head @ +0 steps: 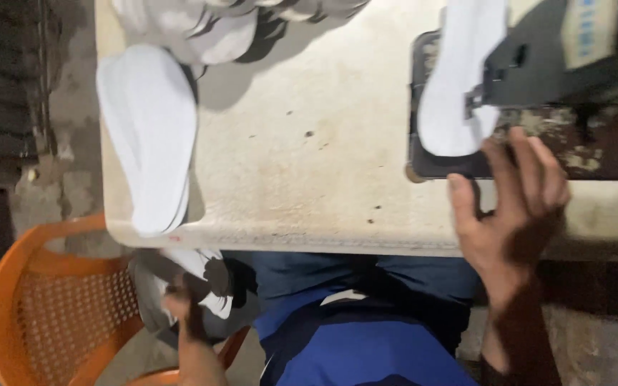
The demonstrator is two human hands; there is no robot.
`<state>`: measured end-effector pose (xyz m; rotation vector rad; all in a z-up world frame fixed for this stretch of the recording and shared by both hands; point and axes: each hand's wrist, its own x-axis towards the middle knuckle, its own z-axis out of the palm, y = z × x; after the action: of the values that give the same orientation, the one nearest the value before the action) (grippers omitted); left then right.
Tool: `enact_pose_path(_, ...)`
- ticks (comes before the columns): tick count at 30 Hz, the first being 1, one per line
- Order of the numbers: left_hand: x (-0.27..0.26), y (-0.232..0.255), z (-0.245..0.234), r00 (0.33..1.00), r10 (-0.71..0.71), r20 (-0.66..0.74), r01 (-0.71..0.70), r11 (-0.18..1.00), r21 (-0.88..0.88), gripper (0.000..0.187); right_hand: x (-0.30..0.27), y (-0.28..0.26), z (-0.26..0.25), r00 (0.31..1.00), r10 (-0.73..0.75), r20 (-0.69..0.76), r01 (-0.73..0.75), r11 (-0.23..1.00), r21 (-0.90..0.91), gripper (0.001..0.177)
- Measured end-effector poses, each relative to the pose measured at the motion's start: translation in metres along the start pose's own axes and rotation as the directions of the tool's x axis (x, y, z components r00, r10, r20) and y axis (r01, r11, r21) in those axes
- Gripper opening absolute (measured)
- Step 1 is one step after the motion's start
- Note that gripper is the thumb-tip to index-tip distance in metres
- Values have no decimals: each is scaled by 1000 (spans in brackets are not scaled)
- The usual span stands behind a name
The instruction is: Stitching the edges of shoe insoles using an industrial sewing machine at a fast, professional pace.
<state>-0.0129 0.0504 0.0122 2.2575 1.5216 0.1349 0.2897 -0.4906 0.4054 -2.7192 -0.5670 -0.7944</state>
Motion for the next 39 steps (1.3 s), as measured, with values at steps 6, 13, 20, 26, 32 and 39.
enact_pose_path(6,31,42,-82,857,-91,-507,-205,843,-498,45,6,-10,-10,998,61,24,-60,998,-24,43)
enact_pose_path(13,-94,280,-253,665,331,-670,-675,649,-350,67,9,-16,-16,995,97,19,-96,995,-40,46)
enact_pose_path(20,-222,387,-238,783,527,-330,-610,549,-571,109,4,-11,-14,996,81,-35,-81,997,6,45)
enact_pose_path(26,-282,419,-203,597,764,246,-236,460,-856,42,7,-13,-19,996,81,-39,-80,996,24,42)
enact_pose_path(32,-301,444,-207,350,827,440,15,465,-885,47,1,-2,-16,1000,-10,-19,12,995,103,40)
enact_pose_path(39,-308,466,-214,270,811,519,100,513,-853,49,-1,0,-22,999,-36,-13,38,975,217,32)
